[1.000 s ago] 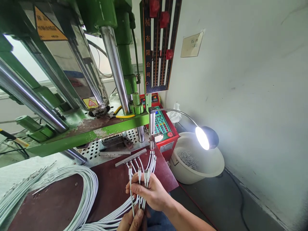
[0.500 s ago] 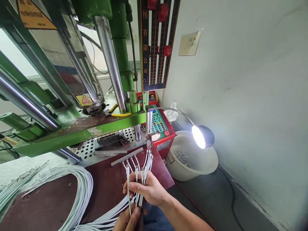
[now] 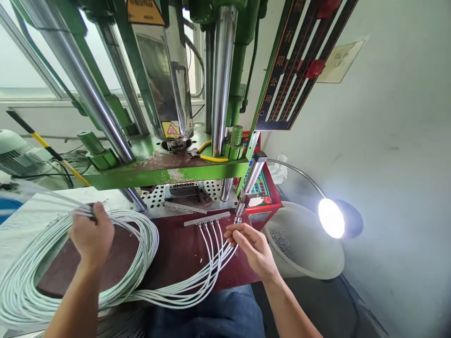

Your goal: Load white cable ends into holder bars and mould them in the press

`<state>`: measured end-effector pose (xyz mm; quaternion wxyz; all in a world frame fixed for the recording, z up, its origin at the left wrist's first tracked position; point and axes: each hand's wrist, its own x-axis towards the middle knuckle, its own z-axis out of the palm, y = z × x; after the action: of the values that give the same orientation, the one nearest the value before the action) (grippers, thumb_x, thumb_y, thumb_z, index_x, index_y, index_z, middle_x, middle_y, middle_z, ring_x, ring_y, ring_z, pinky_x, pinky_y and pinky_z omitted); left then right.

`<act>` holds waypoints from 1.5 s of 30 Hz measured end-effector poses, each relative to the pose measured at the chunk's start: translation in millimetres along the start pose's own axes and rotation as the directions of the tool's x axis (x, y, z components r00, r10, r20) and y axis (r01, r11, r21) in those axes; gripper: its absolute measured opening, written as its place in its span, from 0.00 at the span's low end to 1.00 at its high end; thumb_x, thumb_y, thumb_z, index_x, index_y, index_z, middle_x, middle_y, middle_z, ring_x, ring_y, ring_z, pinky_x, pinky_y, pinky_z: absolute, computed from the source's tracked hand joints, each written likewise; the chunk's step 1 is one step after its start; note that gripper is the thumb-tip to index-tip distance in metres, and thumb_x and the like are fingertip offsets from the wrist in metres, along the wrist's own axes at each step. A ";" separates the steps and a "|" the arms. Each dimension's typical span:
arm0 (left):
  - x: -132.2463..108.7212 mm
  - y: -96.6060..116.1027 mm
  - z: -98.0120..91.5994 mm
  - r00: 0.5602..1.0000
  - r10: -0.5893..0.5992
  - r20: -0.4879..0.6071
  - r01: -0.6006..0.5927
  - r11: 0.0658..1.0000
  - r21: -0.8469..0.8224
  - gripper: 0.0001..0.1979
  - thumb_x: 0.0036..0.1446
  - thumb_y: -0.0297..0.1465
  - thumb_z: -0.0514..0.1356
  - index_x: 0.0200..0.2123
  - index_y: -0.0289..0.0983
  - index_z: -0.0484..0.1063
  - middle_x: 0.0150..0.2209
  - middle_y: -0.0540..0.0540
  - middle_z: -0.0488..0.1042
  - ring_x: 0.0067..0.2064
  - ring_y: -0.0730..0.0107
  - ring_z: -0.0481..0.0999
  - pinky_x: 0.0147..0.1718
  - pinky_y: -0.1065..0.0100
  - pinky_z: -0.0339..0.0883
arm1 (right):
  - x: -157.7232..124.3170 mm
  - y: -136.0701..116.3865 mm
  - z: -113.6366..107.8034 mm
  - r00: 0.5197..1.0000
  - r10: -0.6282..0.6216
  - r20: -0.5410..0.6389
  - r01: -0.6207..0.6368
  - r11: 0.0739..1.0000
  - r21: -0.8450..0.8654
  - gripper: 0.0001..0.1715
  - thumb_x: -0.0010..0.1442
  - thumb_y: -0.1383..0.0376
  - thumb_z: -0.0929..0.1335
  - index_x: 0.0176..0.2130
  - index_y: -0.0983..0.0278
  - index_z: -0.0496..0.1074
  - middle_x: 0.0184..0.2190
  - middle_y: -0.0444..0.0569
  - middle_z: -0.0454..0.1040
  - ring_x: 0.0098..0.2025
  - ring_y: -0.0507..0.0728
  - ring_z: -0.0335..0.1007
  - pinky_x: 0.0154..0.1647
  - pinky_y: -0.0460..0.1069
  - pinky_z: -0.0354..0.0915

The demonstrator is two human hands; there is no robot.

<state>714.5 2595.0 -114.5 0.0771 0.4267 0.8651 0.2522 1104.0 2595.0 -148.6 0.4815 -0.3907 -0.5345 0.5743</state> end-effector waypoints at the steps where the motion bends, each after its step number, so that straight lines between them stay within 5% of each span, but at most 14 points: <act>1: 11.6 -3.8 2.2 0.999 -0.054 0.005 0.053 0.995 0.082 0.26 0.62 0.49 0.44 0.19 0.39 0.61 0.24 0.41 0.76 0.45 0.38 0.80 0.37 0.47 0.73 | 5.9 2.2 -3.8 0.999 -0.037 -0.005 0.036 0.986 -0.164 0.18 0.63 0.54 0.67 0.45 0.65 0.75 0.39 0.53 0.77 0.38 0.57 0.72 0.40 0.50 0.67; 5: 10.4 0.4 11.2 0.969 -0.115 0.220 0.030 0.934 0.355 0.28 0.57 0.55 0.47 0.16 0.40 0.60 0.21 0.41 0.74 0.42 0.37 0.81 0.36 0.49 0.75 | 41.5 17.7 -6.4 0.981 -0.137 0.136 0.193 0.723 -0.664 0.13 0.66 0.62 0.64 0.45 0.62 0.75 0.40 0.51 0.78 0.40 0.55 0.72 0.44 0.50 0.67; 8: -20.3 17.0 12.7 0.992 -0.010 0.129 -0.040 0.925 0.378 0.28 0.61 0.52 0.42 0.24 0.39 0.66 0.21 0.46 0.70 0.39 0.42 0.81 0.32 0.53 0.73 | 70.5 33.8 5.1 0.965 -0.075 0.253 0.258 0.470 -0.844 0.12 0.65 0.66 0.64 0.44 0.63 0.75 0.43 0.52 0.77 0.46 0.58 0.70 0.50 0.52 0.65; 10: -46.5 32.0 18.0 0.990 0.108 0.094 -0.128 0.959 0.253 0.23 0.63 0.47 0.43 0.26 0.39 0.65 0.22 0.46 0.71 0.35 0.48 0.80 0.34 0.56 0.71 | 84.4 44.8 15.5 0.959 -0.035 0.282 0.273 0.390 -0.879 0.11 0.63 0.67 0.66 0.44 0.64 0.76 0.44 0.55 0.76 0.49 0.61 0.68 0.52 0.55 0.62; 13: -89.6 54.0 39.8 0.922 0.250 0.294 -0.242 0.968 -0.064 0.21 0.61 0.47 0.48 0.24 0.40 0.66 0.21 0.48 0.73 0.27 0.64 0.76 0.30 0.67 0.69 | 93.6 57.7 27.6 0.951 0.006 0.309 0.290 0.330 -0.898 0.10 0.60 0.68 0.67 0.42 0.66 0.76 0.43 0.57 0.74 0.50 0.63 0.66 0.52 0.58 0.60; 16: -127.4 70.2 70.3 0.823 0.349 0.448 -0.115 0.875 -0.471 0.17 0.56 0.48 0.56 0.27 0.40 0.71 0.23 0.48 0.75 0.27 0.66 0.74 0.28 0.69 0.68 | 94.1 62.0 31.0 0.948 0.017 0.319 0.299 0.303 -0.905 0.10 0.60 0.69 0.66 0.42 0.67 0.75 0.43 0.56 0.73 0.50 0.63 0.66 0.52 0.57 0.61; 20: -149.5 85.5 96.4 0.826 0.262 0.498 0.142 0.759 -0.635 0.18 0.51 0.45 0.62 0.38 0.38 0.72 0.30 0.46 0.79 0.31 0.64 0.77 0.32 0.66 0.71 | 98.2 52.0 27.0 0.948 0.002 0.318 0.300 0.319 -0.899 0.09 0.61 0.68 0.66 0.43 0.66 0.74 0.44 0.54 0.72 0.49 0.59 0.66 0.51 0.53 0.63; 22: -150.3 93.5 100.9 0.757 0.236 0.610 0.312 0.690 -0.654 0.20 0.49 0.44 0.64 0.41 0.37 0.72 0.33 0.45 0.80 0.35 0.62 0.78 0.34 0.65 0.71 | 106.1 42.5 26.1 0.948 -0.015 0.319 0.305 0.333 -0.892 0.09 0.62 0.67 0.66 0.43 0.65 0.73 0.44 0.52 0.72 0.50 0.58 0.67 0.50 0.51 0.64; 26: -148.1 106.7 107.5 0.487 0.338 0.805 0.638 0.492 -0.593 0.17 0.45 0.40 0.69 0.33 0.35 0.73 0.28 0.46 0.78 0.29 0.67 0.77 0.31 0.67 0.69 | 129.1 25.2 31.8 0.942 -0.049 0.333 0.329 0.345 -0.879 0.09 0.63 0.66 0.66 0.44 0.65 0.72 0.45 0.51 0.72 0.49 0.56 0.67 0.51 0.49 0.64; 28: -146.9 108.9 112.5 0.436 0.374 0.819 0.701 0.429 -0.570 0.16 0.43 0.39 0.71 0.27 0.34 0.71 0.23 0.47 0.77 0.23 0.71 0.74 0.27 0.69 0.67 | 139.9 21.2 37.1 0.938 -0.056 0.343 0.341 0.341 -0.876 0.10 0.62 0.66 0.67 0.44 0.65 0.72 0.45 0.51 0.73 0.49 0.56 0.68 0.51 0.49 0.64; 39: -93.0 103.6 129.0 0.488 0.274 0.829 0.768 0.315 -0.557 0.06 0.56 0.29 0.61 0.31 0.31 0.73 0.23 0.41 0.78 0.24 0.66 0.77 0.25 0.67 0.70 | 191.8 39.7 77.8 0.931 0.038 0.362 0.349 0.196 -0.917 0.16 0.66 0.66 0.62 0.48 0.67 0.74 0.48 0.61 0.76 0.50 0.65 0.72 0.52 0.57 0.64; 42: -72.2 105.5 131.7 0.528 0.240 0.814 0.770 0.269 -0.579 0.08 0.59 0.30 0.58 0.30 0.32 0.71 0.18 0.49 0.72 0.17 0.74 0.69 0.18 0.72 0.63 | 208.6 49.7 89.8 0.928 0.061 0.368 0.352 0.179 -0.919 0.15 0.65 0.68 0.62 0.47 0.70 0.75 0.47 0.66 0.76 0.49 0.66 0.71 0.51 0.59 0.64; 45: -53.3 105.3 132.7 0.560 0.215 0.800 0.766 0.234 -0.599 0.09 0.59 0.32 0.59 0.29 0.33 0.70 0.16 0.54 0.65 0.13 0.81 0.59 0.13 0.77 0.50 | 228.0 60.3 99.0 0.936 0.057 0.348 0.330 0.207 -0.921 0.15 0.67 0.64 0.64 0.48 0.68 0.73 0.48 0.61 0.75 0.50 0.62 0.71 0.53 0.58 0.64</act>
<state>867.7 2656.3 -180.3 0.7161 0.1644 0.4831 0.4763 947.7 2794.9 -181.1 0.0915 -0.4606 -0.8745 0.1214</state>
